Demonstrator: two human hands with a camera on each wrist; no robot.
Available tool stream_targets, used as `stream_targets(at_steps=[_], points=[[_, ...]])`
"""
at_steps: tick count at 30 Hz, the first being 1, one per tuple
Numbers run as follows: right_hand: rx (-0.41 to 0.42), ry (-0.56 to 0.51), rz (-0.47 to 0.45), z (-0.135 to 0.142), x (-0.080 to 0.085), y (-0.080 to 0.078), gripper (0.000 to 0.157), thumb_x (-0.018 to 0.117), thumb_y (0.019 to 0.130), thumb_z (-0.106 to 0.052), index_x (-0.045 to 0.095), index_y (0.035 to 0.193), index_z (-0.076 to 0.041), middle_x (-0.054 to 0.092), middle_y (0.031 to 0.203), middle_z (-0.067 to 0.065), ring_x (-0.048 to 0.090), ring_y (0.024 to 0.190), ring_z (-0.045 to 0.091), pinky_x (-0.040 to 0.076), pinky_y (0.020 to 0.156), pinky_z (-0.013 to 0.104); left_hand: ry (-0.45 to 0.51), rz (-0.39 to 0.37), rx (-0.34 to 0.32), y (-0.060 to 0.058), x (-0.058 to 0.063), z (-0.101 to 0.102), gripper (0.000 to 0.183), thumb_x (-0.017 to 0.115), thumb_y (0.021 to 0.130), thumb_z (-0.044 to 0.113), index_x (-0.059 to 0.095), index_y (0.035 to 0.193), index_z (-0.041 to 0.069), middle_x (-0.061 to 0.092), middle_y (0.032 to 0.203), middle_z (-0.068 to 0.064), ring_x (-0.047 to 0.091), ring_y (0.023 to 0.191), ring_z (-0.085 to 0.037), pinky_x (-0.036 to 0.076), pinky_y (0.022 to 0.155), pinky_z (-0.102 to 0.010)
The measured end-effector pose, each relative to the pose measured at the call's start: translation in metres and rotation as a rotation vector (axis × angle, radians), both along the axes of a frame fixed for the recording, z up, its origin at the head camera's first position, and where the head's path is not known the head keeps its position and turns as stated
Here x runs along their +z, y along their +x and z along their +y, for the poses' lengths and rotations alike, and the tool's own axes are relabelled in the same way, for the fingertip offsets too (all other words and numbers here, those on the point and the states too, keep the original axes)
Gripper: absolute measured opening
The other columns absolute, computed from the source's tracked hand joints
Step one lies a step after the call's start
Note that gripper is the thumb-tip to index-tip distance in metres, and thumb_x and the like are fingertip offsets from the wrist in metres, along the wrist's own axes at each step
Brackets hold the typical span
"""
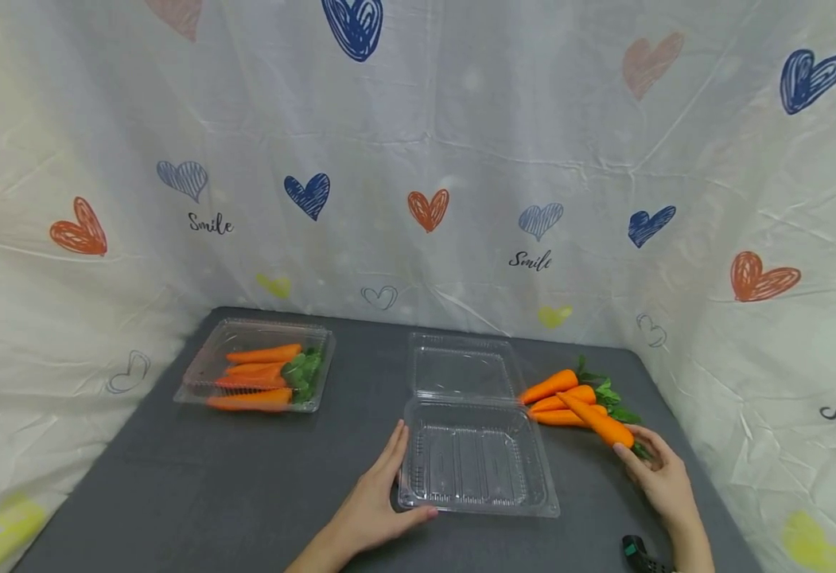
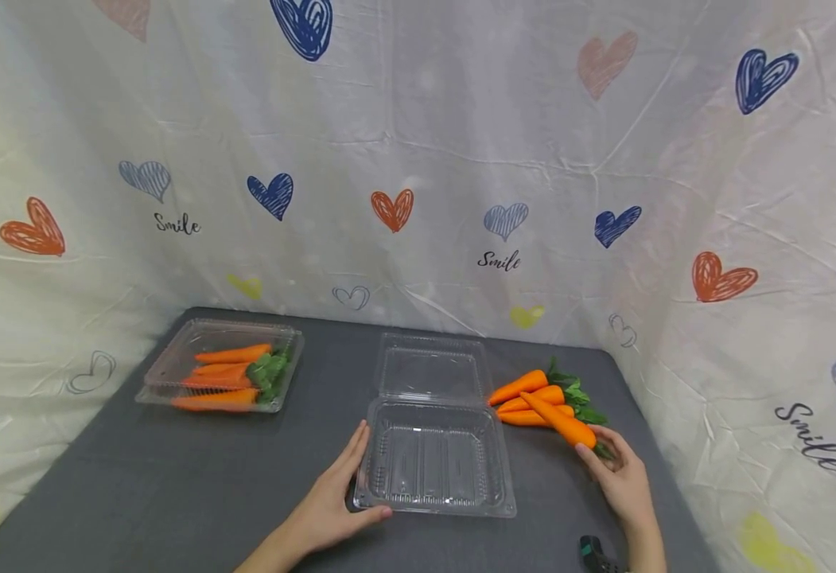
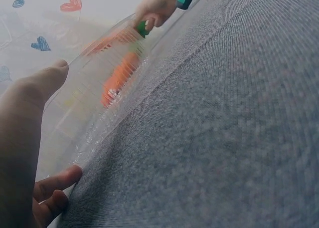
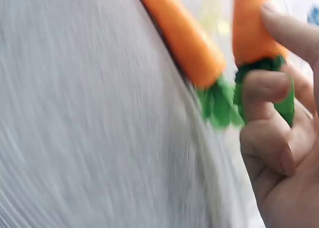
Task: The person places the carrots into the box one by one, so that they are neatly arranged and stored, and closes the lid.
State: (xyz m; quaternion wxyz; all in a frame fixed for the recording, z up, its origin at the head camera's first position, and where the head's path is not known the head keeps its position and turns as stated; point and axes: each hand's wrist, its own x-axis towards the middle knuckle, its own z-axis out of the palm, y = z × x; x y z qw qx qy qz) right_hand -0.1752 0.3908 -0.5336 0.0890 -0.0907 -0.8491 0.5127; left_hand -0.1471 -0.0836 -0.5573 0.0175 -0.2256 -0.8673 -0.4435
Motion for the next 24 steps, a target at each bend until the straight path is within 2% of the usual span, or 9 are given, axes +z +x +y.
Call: stream_targets(at_steps=[6,13,17,19,21,24], points=[[-0.034,-0.03,0.059,-0.03,0.016,-0.004,0.052,0.075,0.102,-0.032,0.056,0.144,-0.009,0.06,0.109,-0.034,0.047,0.046,0.013,0.045,0.051,0.03,0.008,-0.01,-0.005,0.0,0.0,0.0,0.12,0.081,0.087,0.064,0.015,0.172,0.011,0.009,0.179,-0.008,0.05,0.084,0.001,0.05,0.081,-0.029],[0.011,-0.016,0.113,-0.072,0.039,-0.006,0.05,0.074,0.102,-0.029,0.057,0.144,-0.007,0.061,0.115,-0.029,0.039,0.041,0.011,0.042,0.046,0.03,0.002,-0.008,-0.002,0.0,0.001,0.0,0.12,0.081,0.086,0.064,0.016,0.172,0.01,0.01,0.179,-0.008,0.05,0.083,0.001,0.051,0.083,-0.032],[0.048,0.0,0.121,-0.098,0.055,-0.009,0.048,0.075,0.102,-0.029,0.059,0.142,-0.008,0.067,0.126,-0.011,0.036,0.041,0.011,0.042,0.046,0.029,-0.008,-0.01,0.004,0.0,0.001,0.001,0.121,0.082,0.086,0.064,0.016,0.172,0.01,0.01,0.179,-0.006,0.052,0.085,0.0,0.053,0.09,-0.038],[0.089,0.005,0.121,-0.11,0.061,-0.012,0.048,0.075,0.102,-0.027,0.059,0.143,-0.006,0.067,0.134,0.006,0.047,0.044,0.012,0.044,0.048,0.029,-0.007,-0.015,0.005,0.0,0.001,0.001,0.121,0.082,0.086,0.063,0.016,0.172,0.011,0.009,0.179,-0.006,0.054,0.088,-0.002,0.053,0.094,-0.041],[0.134,0.018,0.116,-0.12,0.064,-0.014,0.049,0.075,0.102,-0.024,0.058,0.144,-0.003,0.064,0.139,0.021,0.064,0.056,0.014,0.05,0.054,0.028,-0.006,-0.016,0.008,0.0,0.001,0.001,0.121,0.083,0.085,0.063,0.016,0.172,0.011,0.01,0.179,-0.006,0.057,0.099,-0.005,0.053,0.099,-0.045],[0.171,0.048,0.103,-0.135,0.064,-0.017,0.052,0.076,0.101,-0.022,0.058,0.144,0.0,0.062,0.141,0.029,0.077,0.079,0.025,0.057,0.065,0.027,-0.004,-0.018,0.005,0.0,0.001,0.0,0.121,0.084,0.085,0.061,0.016,0.172,0.011,0.009,0.179,-0.007,0.057,0.098,-0.006,0.055,0.091,-0.038]])
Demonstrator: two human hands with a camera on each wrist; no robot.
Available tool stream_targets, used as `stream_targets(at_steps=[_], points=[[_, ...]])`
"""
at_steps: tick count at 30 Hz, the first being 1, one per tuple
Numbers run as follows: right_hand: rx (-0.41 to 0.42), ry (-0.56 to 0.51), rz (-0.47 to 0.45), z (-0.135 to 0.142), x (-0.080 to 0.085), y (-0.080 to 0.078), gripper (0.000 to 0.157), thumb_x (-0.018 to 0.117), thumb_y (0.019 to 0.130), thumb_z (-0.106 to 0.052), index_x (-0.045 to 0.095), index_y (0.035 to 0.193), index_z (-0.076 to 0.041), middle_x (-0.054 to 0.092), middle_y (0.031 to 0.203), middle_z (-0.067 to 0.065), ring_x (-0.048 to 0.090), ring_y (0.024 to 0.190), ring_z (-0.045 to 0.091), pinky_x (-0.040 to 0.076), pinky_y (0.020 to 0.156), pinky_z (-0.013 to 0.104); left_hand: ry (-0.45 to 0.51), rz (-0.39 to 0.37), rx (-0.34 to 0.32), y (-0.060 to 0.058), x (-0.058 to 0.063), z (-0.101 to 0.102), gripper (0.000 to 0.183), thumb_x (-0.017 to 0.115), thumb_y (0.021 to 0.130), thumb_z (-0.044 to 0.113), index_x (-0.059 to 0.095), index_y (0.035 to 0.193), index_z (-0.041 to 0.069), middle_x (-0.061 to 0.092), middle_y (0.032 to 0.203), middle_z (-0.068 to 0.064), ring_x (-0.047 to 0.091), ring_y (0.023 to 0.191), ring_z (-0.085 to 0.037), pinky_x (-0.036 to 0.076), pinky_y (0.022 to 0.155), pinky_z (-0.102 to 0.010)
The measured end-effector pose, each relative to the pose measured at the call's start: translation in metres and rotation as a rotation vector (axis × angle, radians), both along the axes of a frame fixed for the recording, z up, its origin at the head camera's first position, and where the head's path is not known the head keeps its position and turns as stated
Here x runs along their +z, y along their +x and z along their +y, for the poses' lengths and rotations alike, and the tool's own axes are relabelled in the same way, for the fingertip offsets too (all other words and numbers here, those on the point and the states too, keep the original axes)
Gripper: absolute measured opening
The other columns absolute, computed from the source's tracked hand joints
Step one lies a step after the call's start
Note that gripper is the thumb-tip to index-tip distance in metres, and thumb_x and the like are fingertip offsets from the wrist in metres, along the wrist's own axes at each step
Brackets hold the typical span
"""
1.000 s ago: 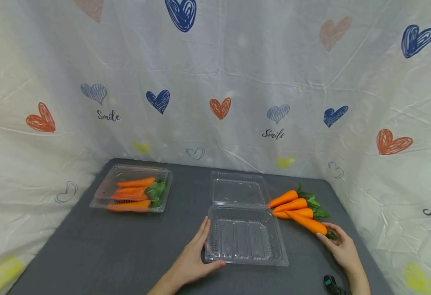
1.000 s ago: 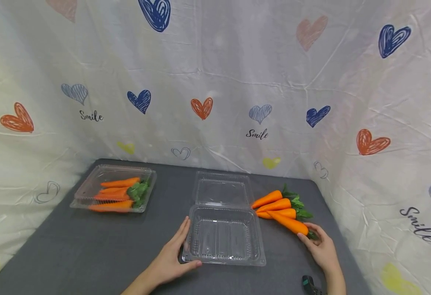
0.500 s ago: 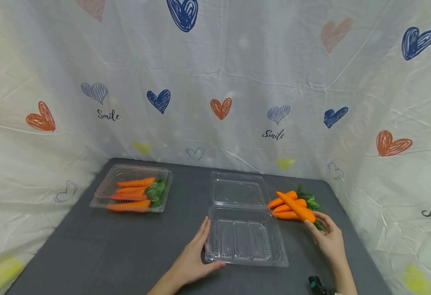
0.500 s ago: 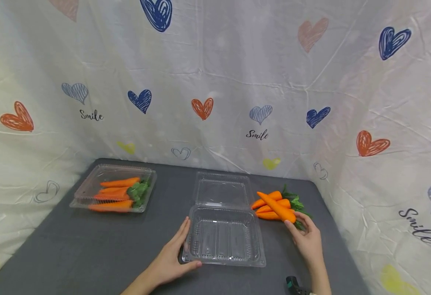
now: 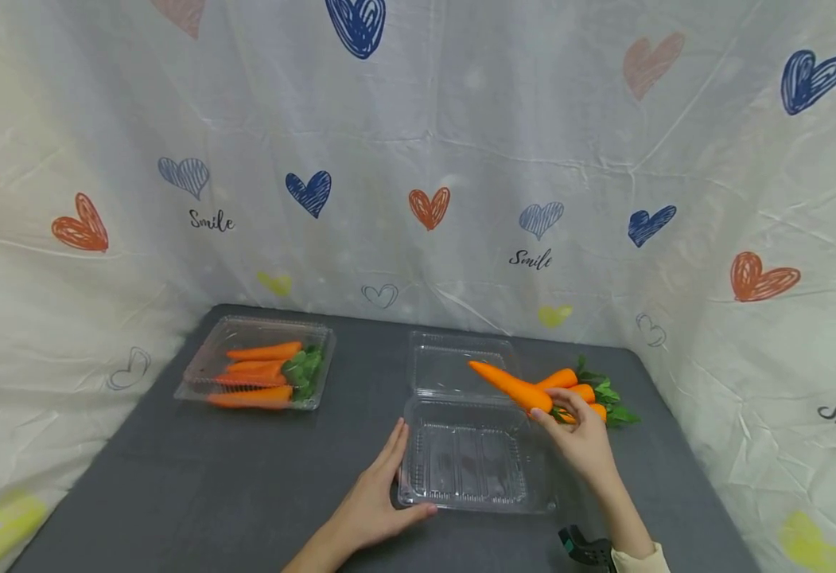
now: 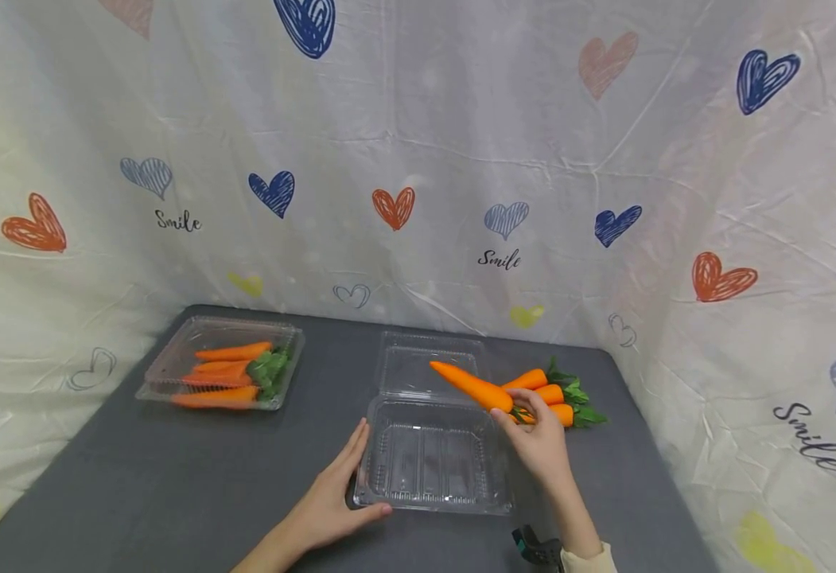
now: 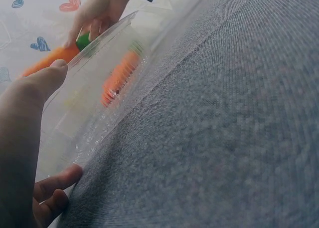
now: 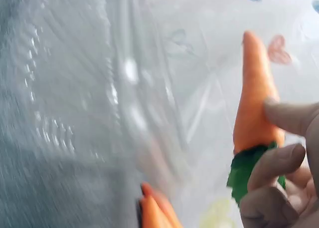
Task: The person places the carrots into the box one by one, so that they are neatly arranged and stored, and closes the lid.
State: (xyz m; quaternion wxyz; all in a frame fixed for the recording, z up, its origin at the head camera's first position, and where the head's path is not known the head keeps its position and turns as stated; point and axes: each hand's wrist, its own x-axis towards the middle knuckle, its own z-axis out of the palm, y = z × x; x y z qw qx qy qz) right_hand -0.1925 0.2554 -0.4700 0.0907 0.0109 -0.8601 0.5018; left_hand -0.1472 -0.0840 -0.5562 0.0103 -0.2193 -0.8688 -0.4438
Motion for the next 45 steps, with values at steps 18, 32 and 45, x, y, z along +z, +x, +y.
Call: stream_targets(at_steps=[18,32,45], points=[[0.114,0.176,-0.006,-0.071,-0.032,-0.005,0.007,0.076,0.101,-0.019,0.078,0.102,-0.013,0.076,0.101,0.006,0.038,0.035,0.006,0.039,0.04,0.026,0.025,-0.027,-0.015,-0.001,-0.001,0.0,0.12,0.082,0.086,0.063,0.012,0.173,0.017,0.008,0.179,-0.006,0.052,0.085,-0.002,0.051,0.081,-0.029],[0.265,0.248,-0.052,-0.083,-0.042,-0.003,0.022,0.077,0.099,-0.03,0.076,0.109,-0.01,0.077,0.097,-0.001,0.058,0.058,0.005,0.048,0.055,0.024,0.023,-0.053,-0.023,-0.001,-0.001,0.0,0.119,0.083,0.087,0.059,0.013,0.172,0.013,0.006,0.179,-0.006,0.049,0.084,-0.002,0.047,0.073,-0.026],[0.456,0.329,-0.056,-0.08,-0.045,-0.001,0.044,0.09,0.086,-0.04,0.074,0.115,-0.01,0.076,0.093,-0.006,0.071,0.089,0.018,0.051,0.077,0.031,0.021,-0.067,-0.023,-0.002,-0.001,-0.001,0.121,0.083,0.086,0.061,0.011,0.173,0.016,0.007,0.179,-0.007,0.049,0.083,-0.002,0.046,0.07,-0.024]])
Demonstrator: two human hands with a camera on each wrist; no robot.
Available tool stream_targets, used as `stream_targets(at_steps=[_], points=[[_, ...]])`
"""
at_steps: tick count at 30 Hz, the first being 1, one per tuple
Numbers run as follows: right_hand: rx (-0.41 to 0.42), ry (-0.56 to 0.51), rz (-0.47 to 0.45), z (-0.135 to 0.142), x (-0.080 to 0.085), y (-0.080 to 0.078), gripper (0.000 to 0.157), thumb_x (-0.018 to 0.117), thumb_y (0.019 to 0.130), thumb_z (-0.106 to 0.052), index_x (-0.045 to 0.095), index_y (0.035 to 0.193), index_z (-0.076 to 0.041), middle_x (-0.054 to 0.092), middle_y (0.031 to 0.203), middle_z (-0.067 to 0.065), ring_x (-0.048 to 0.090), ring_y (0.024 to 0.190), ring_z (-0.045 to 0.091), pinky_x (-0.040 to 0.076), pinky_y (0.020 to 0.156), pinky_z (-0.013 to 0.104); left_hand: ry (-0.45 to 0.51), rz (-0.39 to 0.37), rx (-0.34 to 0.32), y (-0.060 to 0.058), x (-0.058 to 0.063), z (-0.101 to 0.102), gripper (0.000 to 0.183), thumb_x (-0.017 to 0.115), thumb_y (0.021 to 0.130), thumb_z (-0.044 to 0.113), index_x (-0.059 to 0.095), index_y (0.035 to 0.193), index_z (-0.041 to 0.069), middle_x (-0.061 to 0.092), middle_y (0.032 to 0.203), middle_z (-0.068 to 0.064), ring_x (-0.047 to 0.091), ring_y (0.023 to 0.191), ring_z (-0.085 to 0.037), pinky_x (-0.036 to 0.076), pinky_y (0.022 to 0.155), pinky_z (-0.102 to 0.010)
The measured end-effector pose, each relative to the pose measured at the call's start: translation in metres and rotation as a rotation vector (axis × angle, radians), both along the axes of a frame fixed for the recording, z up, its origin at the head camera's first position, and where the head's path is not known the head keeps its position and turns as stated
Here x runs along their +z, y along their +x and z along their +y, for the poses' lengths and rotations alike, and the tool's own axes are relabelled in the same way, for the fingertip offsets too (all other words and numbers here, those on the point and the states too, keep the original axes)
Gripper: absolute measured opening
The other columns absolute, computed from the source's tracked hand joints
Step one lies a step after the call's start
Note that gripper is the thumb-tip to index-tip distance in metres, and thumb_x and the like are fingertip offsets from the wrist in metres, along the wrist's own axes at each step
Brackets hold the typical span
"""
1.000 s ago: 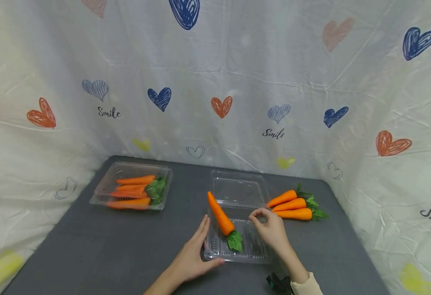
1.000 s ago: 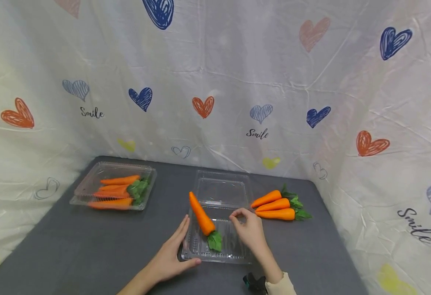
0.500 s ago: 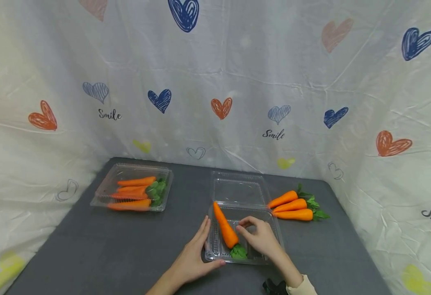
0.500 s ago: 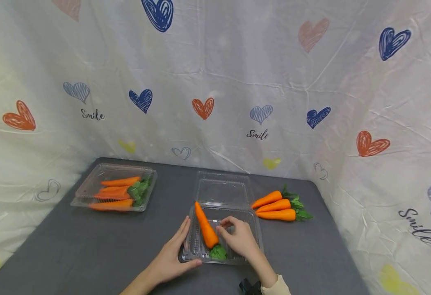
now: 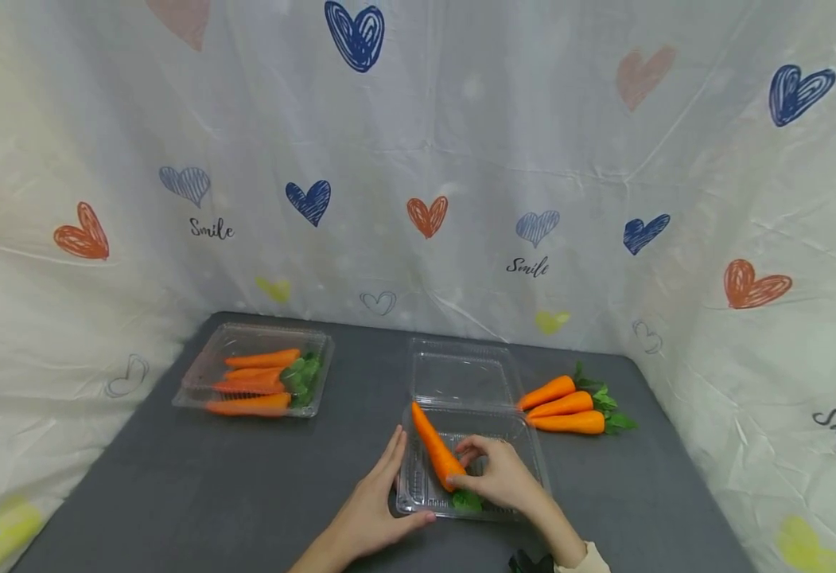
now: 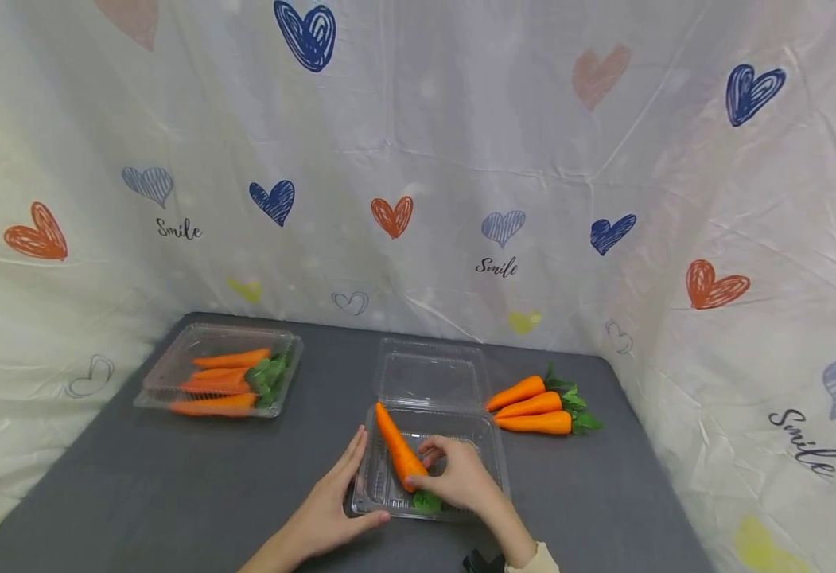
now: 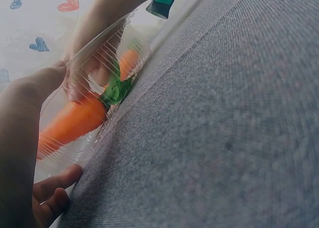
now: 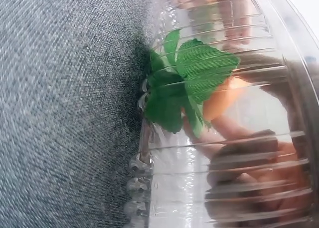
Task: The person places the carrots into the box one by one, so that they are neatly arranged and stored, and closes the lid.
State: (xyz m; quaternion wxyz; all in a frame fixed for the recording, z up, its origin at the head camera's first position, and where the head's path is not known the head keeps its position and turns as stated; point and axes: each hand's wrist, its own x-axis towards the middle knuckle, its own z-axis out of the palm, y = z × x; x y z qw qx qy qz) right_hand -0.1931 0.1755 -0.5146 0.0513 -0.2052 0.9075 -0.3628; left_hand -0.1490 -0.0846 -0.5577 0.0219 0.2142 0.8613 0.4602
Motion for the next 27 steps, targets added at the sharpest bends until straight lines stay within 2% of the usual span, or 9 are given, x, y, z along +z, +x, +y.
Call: stream_targets(at_steps=[5,10,13,18,20,22,24,25,27], points=[[0.025,0.022,-0.036,0.0,-0.002,0.001,0.045,0.092,0.083,-0.038,0.074,0.115,-0.011,0.077,0.096,-0.005,0.068,0.088,0.011,0.052,0.077,0.032,0.003,0.011,0.0,0.001,0.001,0.0,0.121,0.081,0.087,0.064,0.01,0.173,0.017,0.008,0.179,-0.007,0.05,0.085,-0.002,0.047,0.072,-0.025],[0.013,0.0,-0.054,0.003,0.004,-0.001,0.041,0.089,0.088,-0.034,0.074,0.117,-0.008,0.077,0.103,0.003,0.048,0.055,0.004,0.043,0.052,0.024,-0.012,0.032,0.004,0.001,0.0,0.0,0.122,0.081,0.086,0.064,0.011,0.173,0.015,0.009,0.179,-0.007,0.05,0.085,-0.001,0.047,0.075,-0.026],[-0.033,-0.001,-0.037,0.007,0.01,-0.003,0.04,0.087,0.091,-0.03,0.073,0.12,-0.007,0.076,0.108,0.008,0.034,0.045,0.004,0.035,0.044,0.023,-0.019,0.044,0.008,0.001,0.0,0.0,0.122,0.082,0.086,0.064,0.012,0.172,0.014,0.009,0.179,-0.007,0.053,0.089,-0.002,0.051,0.081,-0.029],[-0.165,0.052,0.037,0.017,0.018,-0.005,0.038,0.088,0.088,-0.018,0.075,0.122,-0.009,0.076,0.115,0.009,0.029,0.043,0.009,0.035,0.045,0.028,-0.015,0.044,0.009,0.0,0.0,0.002,0.121,0.083,0.086,0.062,0.012,0.173,0.016,0.009,0.179,-0.004,0.053,0.088,-0.002,0.05,0.082,-0.03],[-0.197,0.098,0.079,0.019,0.019,-0.005,0.038,0.089,0.087,-0.013,0.076,0.122,-0.01,0.076,0.117,0.008,0.044,0.052,0.01,0.046,0.055,0.032,-0.013,0.046,0.011,0.001,0.001,0.002,0.121,0.083,0.086,0.062,0.014,0.172,0.015,0.009,0.179,-0.004,0.051,0.085,-0.002,0.049,0.082,-0.03],[-0.21,0.144,0.12,0.019,0.018,-0.006,0.039,0.088,0.086,-0.009,0.076,0.124,-0.011,0.076,0.119,0.008,0.061,0.068,0.017,0.056,0.074,0.042,-0.015,0.054,0.015,0.002,0.001,0.001,0.121,0.082,0.085,0.063,0.016,0.172,0.013,0.01,0.179,-0.004,0.051,0.085,-0.001,0.05,0.085,-0.032],[-0.213,0.189,0.165,0.018,0.016,-0.006,0.04,0.087,0.086,-0.005,0.076,0.125,-0.009,0.075,0.121,0.009,0.071,0.094,0.026,0.055,0.094,0.054,-0.013,0.063,0.016,0.002,0.002,0.001,0.121,0.082,0.085,0.064,0.017,0.172,0.011,0.011,0.179,-0.006,0.051,0.084,-0.001,0.05,0.086,-0.032],[-0.216,0.212,0.189,0.017,0.015,-0.007,0.04,0.087,0.086,-0.004,0.076,0.125,-0.009,0.075,0.122,0.01,0.071,0.107,0.03,0.051,0.101,0.057,-0.011,0.061,0.017,0.002,0.002,0.001,0.121,0.082,0.085,0.064,0.017,0.172,0.011,0.011,0.179,-0.005,0.051,0.084,0.0,0.05,0.085,-0.031],[-0.224,0.244,0.228,0.014,0.012,-0.008,0.041,0.087,0.086,-0.002,0.076,0.125,-0.008,0.074,0.123,0.011,0.07,0.112,0.035,0.051,0.102,0.059,-0.005,0.056,0.01,0.002,0.002,0.0,0.119,0.082,0.086,0.063,0.016,0.172,0.011,0.01,0.179,-0.005,0.05,0.083,0.0,0.049,0.079,-0.027]])
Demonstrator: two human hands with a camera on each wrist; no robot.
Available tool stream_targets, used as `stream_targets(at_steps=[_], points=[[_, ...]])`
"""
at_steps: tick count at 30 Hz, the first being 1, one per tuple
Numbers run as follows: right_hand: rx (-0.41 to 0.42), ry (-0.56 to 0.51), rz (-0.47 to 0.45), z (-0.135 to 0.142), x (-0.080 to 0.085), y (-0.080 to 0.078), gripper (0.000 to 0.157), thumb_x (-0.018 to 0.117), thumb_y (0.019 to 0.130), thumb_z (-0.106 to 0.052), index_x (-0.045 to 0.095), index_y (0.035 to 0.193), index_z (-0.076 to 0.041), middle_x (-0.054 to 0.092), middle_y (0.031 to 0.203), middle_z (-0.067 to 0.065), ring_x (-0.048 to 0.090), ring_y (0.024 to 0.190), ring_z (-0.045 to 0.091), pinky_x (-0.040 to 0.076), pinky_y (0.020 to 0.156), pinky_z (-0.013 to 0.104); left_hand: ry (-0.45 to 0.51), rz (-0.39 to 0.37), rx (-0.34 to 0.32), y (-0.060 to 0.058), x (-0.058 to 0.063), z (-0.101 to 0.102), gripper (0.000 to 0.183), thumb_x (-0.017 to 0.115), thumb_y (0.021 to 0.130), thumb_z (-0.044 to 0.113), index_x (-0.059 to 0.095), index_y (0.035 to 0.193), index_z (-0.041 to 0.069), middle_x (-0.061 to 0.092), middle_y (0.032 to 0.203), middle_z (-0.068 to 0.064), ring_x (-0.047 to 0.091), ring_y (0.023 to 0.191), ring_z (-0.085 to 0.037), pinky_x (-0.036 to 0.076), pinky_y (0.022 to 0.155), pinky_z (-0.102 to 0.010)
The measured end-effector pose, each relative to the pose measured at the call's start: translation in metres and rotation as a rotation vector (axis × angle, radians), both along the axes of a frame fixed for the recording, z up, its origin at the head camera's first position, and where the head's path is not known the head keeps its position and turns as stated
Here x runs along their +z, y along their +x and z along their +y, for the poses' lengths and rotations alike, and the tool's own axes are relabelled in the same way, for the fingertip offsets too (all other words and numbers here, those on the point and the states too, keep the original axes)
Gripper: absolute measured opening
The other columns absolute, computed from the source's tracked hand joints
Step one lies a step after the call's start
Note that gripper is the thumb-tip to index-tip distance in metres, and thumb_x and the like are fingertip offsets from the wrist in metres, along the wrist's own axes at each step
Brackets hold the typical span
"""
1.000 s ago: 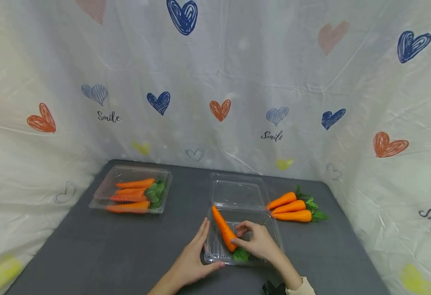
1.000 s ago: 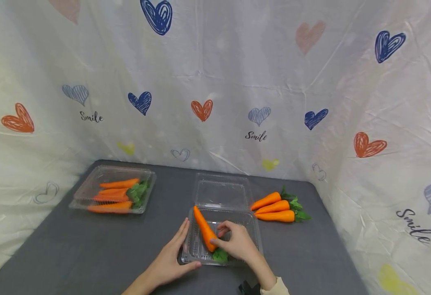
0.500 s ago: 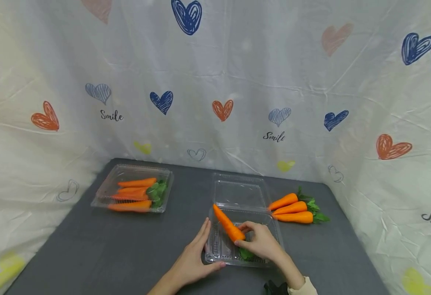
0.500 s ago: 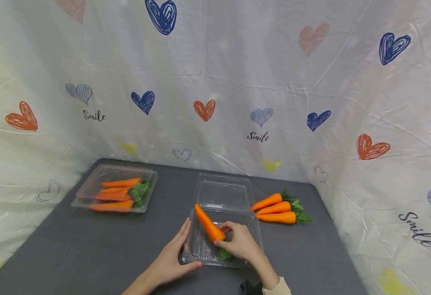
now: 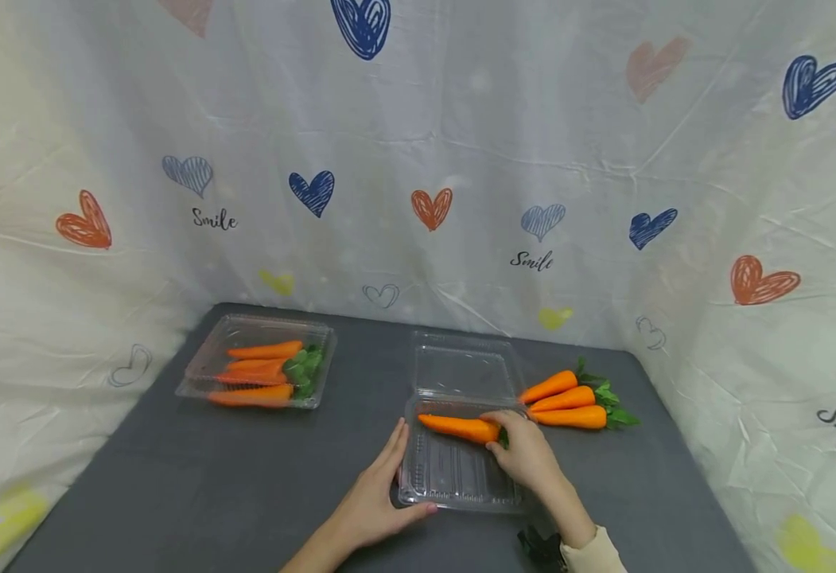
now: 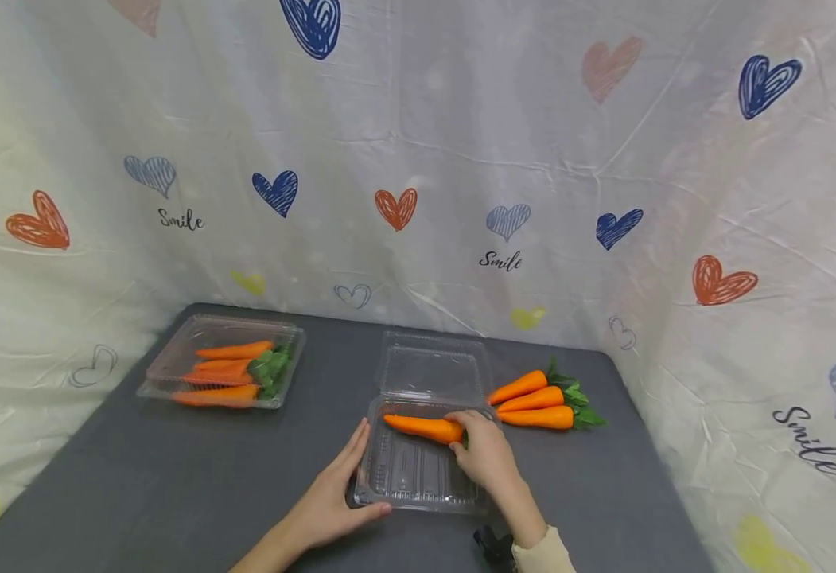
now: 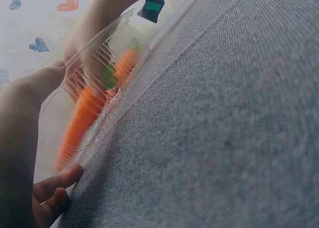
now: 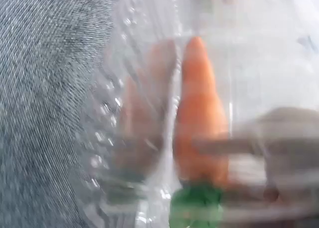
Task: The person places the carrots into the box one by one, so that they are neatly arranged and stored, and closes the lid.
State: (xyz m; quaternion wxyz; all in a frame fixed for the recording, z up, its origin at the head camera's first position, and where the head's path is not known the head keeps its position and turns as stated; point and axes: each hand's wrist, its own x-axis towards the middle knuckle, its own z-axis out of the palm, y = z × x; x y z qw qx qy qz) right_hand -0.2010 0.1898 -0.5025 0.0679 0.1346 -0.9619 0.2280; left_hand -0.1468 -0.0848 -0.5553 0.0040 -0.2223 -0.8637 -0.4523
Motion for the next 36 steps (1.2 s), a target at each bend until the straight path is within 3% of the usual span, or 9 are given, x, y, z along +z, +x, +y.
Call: stream_targets(at_steps=[7,15,17,20,23,27,29,34,36], points=[[-0.054,0.06,0.062,-0.006,-0.008,-0.004,0.045,0.088,0.084,-0.002,0.077,0.127,-0.01,0.073,0.125,0.013,0.072,0.102,0.032,0.056,0.091,0.058,0.022,-0.025,-0.009,-0.001,0.001,0.0,0.117,0.082,0.088,0.06,0.016,0.172,0.013,0.01,0.179,-0.003,0.052,0.083,-0.001,0.046,0.066,-0.021],[-0.109,0.001,0.055,-0.002,-0.001,0.002,0.055,0.089,0.084,-0.005,0.074,0.136,-0.012,0.07,0.132,0.015,0.072,0.099,0.034,0.06,0.081,0.051,0.019,-0.026,-0.001,-0.001,0.0,0.003,0.115,0.083,0.089,0.056,0.015,0.172,0.012,0.009,0.179,-0.005,0.05,0.082,-0.002,0.045,0.065,-0.022],[-0.103,-0.048,0.045,0.003,0.003,0.004,0.055,0.087,0.086,-0.003,0.072,0.138,-0.012,0.068,0.136,0.018,0.072,0.083,0.031,0.06,0.071,0.047,0.026,-0.025,-0.002,0.0,0.0,0.003,0.115,0.083,0.09,0.053,0.015,0.172,0.011,0.009,0.179,-0.006,0.05,0.082,-0.002,0.045,0.066,-0.022],[-0.099,-0.136,0.082,0.015,0.006,0.007,0.053,0.084,0.089,-0.004,0.07,0.14,-0.009,0.068,0.136,0.021,0.053,0.05,0.015,0.049,0.051,0.032,0.032,-0.028,-0.004,0.0,-0.001,0.003,0.114,0.083,0.09,0.053,0.015,0.172,0.011,0.009,0.179,-0.006,0.051,0.083,-0.002,0.045,0.067,-0.022],[-0.114,-0.236,0.187,0.032,0.006,0.01,0.048,0.082,0.091,-0.004,0.07,0.138,-0.005,0.072,0.129,0.021,0.031,0.04,0.003,0.035,0.041,0.026,0.031,-0.043,-0.01,0.001,-0.001,0.003,0.114,0.082,0.09,0.054,0.015,0.172,0.012,0.009,0.179,-0.004,0.051,0.083,-0.002,0.045,0.068,-0.021],[-0.175,-0.317,0.283,0.055,0.001,0.013,0.045,0.081,0.092,-0.002,0.071,0.136,-0.001,0.075,0.122,0.018,0.027,0.039,-0.002,0.032,0.037,0.025,0.026,-0.044,-0.013,0.0,0.0,0.0,0.113,0.081,0.091,0.054,0.014,0.172,0.014,0.009,0.179,-0.003,0.05,0.083,-0.002,0.045,0.068,-0.022],[-0.228,-0.337,0.253,0.067,-0.003,0.013,0.046,0.08,0.095,-0.004,0.069,0.139,-0.002,0.074,0.126,0.017,0.027,0.037,0.0,0.032,0.038,0.026,0.025,-0.035,-0.01,-0.001,0.001,-0.002,0.113,0.081,0.091,0.054,0.015,0.172,0.013,0.01,0.179,-0.003,0.05,0.083,-0.002,0.045,0.069,-0.022],[-0.386,-0.362,0.156,0.099,-0.009,0.011,0.054,0.08,0.097,-0.013,0.063,0.148,-0.007,0.07,0.098,0.025,0.031,0.035,0.008,0.034,0.038,0.028,0.015,-0.025,-0.01,-0.003,0.002,-0.004,0.113,0.081,0.09,0.056,0.016,0.172,0.013,0.012,0.179,-0.005,0.05,0.083,-0.002,0.045,0.072,-0.023],[-0.441,-0.374,0.155,0.112,-0.01,0.009,0.059,0.082,0.096,-0.015,0.06,0.15,-0.007,0.069,0.102,0.026,0.035,0.035,0.01,0.035,0.039,0.028,0.012,-0.029,-0.011,-0.003,0.003,-0.004,0.113,0.081,0.09,0.056,0.016,0.172,0.013,0.012,0.179,-0.005,0.05,0.083,-0.002,0.045,0.072,-0.024]])
